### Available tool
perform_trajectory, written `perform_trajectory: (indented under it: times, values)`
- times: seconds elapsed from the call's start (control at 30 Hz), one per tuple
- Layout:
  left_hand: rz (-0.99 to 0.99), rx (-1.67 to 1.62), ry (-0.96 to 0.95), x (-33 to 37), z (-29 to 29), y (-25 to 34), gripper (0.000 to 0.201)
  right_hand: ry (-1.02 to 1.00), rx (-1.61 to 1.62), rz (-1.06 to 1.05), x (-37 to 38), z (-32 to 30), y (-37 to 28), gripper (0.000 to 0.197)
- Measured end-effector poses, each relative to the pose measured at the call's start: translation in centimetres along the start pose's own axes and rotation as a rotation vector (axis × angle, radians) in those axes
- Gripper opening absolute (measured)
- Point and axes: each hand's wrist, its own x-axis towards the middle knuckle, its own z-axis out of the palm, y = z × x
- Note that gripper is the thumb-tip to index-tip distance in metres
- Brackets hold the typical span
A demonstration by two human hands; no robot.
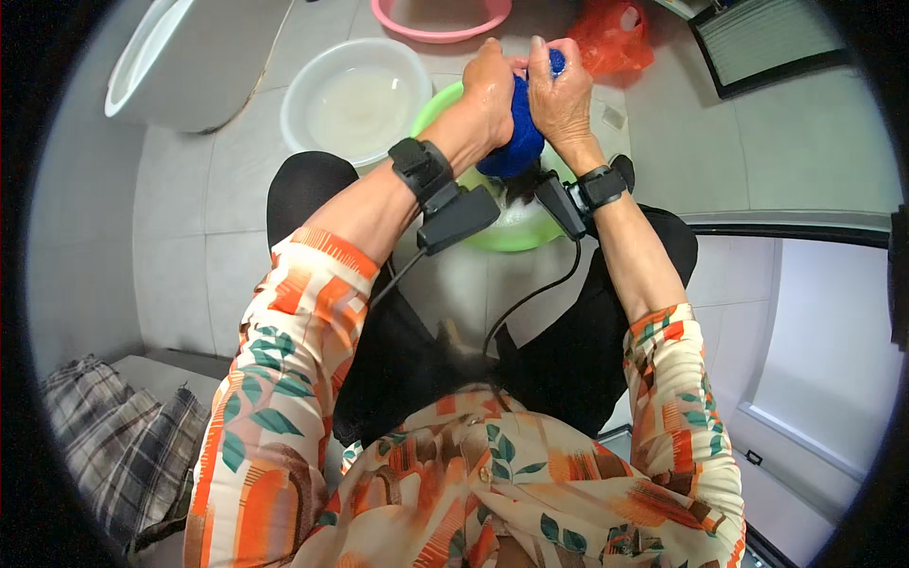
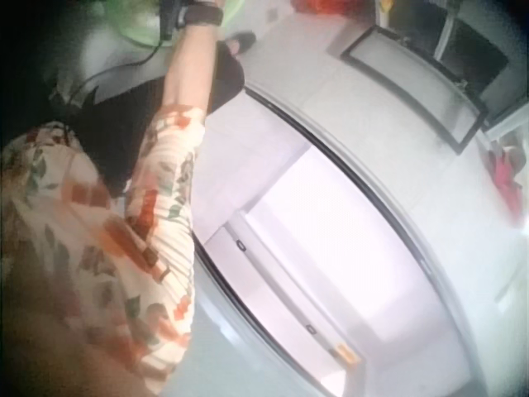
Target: The person washes a blue cloth and a black garment in a green basin of soapy water by hand, scrubbing them and wringing the blue cloth out.
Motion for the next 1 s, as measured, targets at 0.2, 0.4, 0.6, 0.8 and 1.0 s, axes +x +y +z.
perform_trajectory:
  times: [0.2, 0.4, 0.6, 0.8, 1.0]
  values:
    - [0.173, 0.036, -0.231, -0.7, -3.3, 0.8, 0.044, 0.020, 0.087, -0.555, -2.2, 0.4, -7.4, 0.018]
    - [-0.006, 0.076, 0.023, -1.7, 1.5, 0.4, 0.042, -0.034, -0.093, -0.030, 0.6, -1.2, 0.2, 0.028]
    - [0.127, -0.004, -0.300, -1.2, -2.3, 0.5, 0.043, 0.000, 0.044, -0.538, -2.4, 0.1, -6.9, 0.014]
    - [-0.067, 0.066, 0.008, -1.9, 1.7, 0.4, 0.040, -0.031, -0.175, -0.040, 0.9, -0.6, 2.8, 0.018]
    - [0.129, 0.017, -0.426, -0.5, -2.2, 2.2, 0.027, 0.047, -0.046, -0.525, -1.9, 0.4, -4.3, 0.016]
